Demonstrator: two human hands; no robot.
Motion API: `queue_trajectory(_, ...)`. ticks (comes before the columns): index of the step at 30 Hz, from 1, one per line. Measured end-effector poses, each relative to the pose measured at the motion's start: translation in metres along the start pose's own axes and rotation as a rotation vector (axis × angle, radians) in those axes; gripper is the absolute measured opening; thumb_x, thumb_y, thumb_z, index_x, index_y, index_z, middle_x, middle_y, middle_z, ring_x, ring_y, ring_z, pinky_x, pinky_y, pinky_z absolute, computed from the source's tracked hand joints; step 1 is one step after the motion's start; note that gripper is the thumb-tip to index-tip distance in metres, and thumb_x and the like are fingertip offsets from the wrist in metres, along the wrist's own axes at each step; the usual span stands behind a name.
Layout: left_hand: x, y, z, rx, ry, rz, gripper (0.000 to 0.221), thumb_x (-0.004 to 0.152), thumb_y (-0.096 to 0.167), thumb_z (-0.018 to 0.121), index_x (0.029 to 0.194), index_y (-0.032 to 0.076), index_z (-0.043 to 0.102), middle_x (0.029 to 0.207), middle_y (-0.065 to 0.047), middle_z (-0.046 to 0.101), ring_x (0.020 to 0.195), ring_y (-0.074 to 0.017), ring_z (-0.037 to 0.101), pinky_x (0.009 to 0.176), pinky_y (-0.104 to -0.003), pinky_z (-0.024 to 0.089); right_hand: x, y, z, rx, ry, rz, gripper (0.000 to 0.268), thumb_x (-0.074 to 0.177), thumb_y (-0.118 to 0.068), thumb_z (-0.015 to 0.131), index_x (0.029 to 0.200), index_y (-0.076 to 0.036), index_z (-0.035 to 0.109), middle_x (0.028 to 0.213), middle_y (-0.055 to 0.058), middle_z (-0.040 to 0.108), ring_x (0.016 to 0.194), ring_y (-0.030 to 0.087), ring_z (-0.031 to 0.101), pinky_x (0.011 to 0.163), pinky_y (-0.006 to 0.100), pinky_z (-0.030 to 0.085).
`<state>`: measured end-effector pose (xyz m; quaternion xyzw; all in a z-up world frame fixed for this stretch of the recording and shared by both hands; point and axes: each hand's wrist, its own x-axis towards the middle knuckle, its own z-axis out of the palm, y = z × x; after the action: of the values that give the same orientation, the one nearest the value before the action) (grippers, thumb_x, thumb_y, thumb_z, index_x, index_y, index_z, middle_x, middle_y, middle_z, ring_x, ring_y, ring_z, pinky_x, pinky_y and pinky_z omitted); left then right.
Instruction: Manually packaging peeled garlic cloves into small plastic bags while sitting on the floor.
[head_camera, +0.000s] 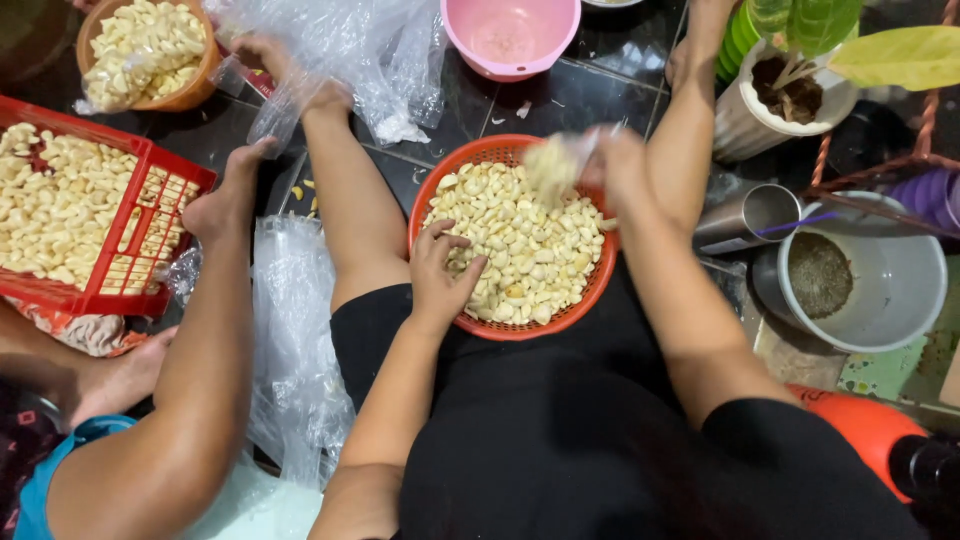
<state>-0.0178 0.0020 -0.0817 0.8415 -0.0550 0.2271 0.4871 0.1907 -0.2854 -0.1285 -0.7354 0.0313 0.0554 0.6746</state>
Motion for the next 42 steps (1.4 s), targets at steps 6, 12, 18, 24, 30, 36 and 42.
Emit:
queue_trajectory(6,-0.020,-0.062,0.027,-0.082,-0.123,-0.179,0.024,0.091,0.028,0.076,0.105,0.009,0.072,0.127,-0.011,0.059,0.120,-0.0279,0.061,0.094,-0.041,0.058,0.229,-0.005,-0.058,0.673,0.527,-0.151,0.032,0.086,-0.029,0.068,0.098,0.001,0.070,0.094,0.028,0.080,0.082,0.041,0.083,0.072,0.059,0.074)
queue_trajectory(12,-0.019,-0.082,0.024,-0.108,-0.133,-0.192,0.019,0.093,0.021,0.074,0.104,0.006,0.071,0.119,-0.013,0.062,0.112,-0.0270,0.064,0.091,-0.039,0.057,0.180,-0.036,-0.025,0.405,0.243,0.070,0.046,0.079,-0.052,0.056,0.105,-0.014,0.063,0.106,0.015,0.083,0.093,0.025,0.086,0.072,0.032,0.064)
queue_trajectory(18,-0.022,-0.100,0.032,0.003,-0.137,-0.119,0.010,0.098,0.016,0.065,0.100,0.006,0.068,0.099,-0.011,0.065,0.097,-0.0278,0.062,0.082,-0.039,0.051,0.066,0.050,0.011,-0.131,-0.086,-0.142,0.018,0.100,-0.008,0.060,0.116,-0.007,0.069,0.089,0.005,0.074,0.074,0.012,0.070,0.065,0.022,0.057)
queue_trajectory(24,-0.028,-0.117,0.047,0.096,-0.039,-0.155,0.011,0.089,0.020,0.078,0.095,0.011,0.073,0.099,-0.009,0.069,0.101,-0.0321,0.068,0.096,-0.043,0.050,-0.052,0.062,0.033,-0.768,-0.345,-0.551,0.061,0.087,-0.027,0.082,0.142,-0.009,0.064,0.133,0.021,0.063,0.132,0.043,0.053,0.115,0.054,0.037)
queue_trajectory(30,-0.019,-0.121,0.023,0.124,0.180,-0.079,0.014,0.082,0.017,0.082,0.090,0.014,0.072,0.088,-0.007,0.069,0.091,-0.0327,0.068,0.088,-0.042,0.051,-0.095,0.041,0.055,-1.142,-0.451,-0.464,0.092,0.088,-0.073,0.062,0.159,-0.017,0.043,0.156,0.022,0.045,0.148,0.043,0.035,0.117,0.063,0.028)
queue_trajectory(36,-0.037,-0.200,-0.100,0.449,0.589,-0.178,0.011,0.079,0.016,0.082,0.084,0.017,0.073,0.082,-0.006,0.070,0.083,-0.0319,0.070,0.083,-0.040,0.050,-0.090,0.054,0.054,-1.114,-0.278,-0.771,0.075,0.087,-0.067,0.072,0.136,-0.011,0.064,0.132,0.018,0.057,0.123,0.043,0.052,0.099,0.053,0.044)
queue_trajectory(42,-0.102,-0.210,-0.142,0.839,0.456,-0.974,0.089,0.069,0.039,0.101,0.140,0.011,0.054,0.133,-0.015,0.050,0.123,-0.0402,0.049,0.092,-0.059,0.051,-0.081,0.068,0.053,-1.105,-0.187,-0.798,0.064,0.085,-0.069,0.070,0.123,-0.018,0.066,0.120,0.009,0.054,0.108,0.035,0.057,0.082,0.048,0.046)
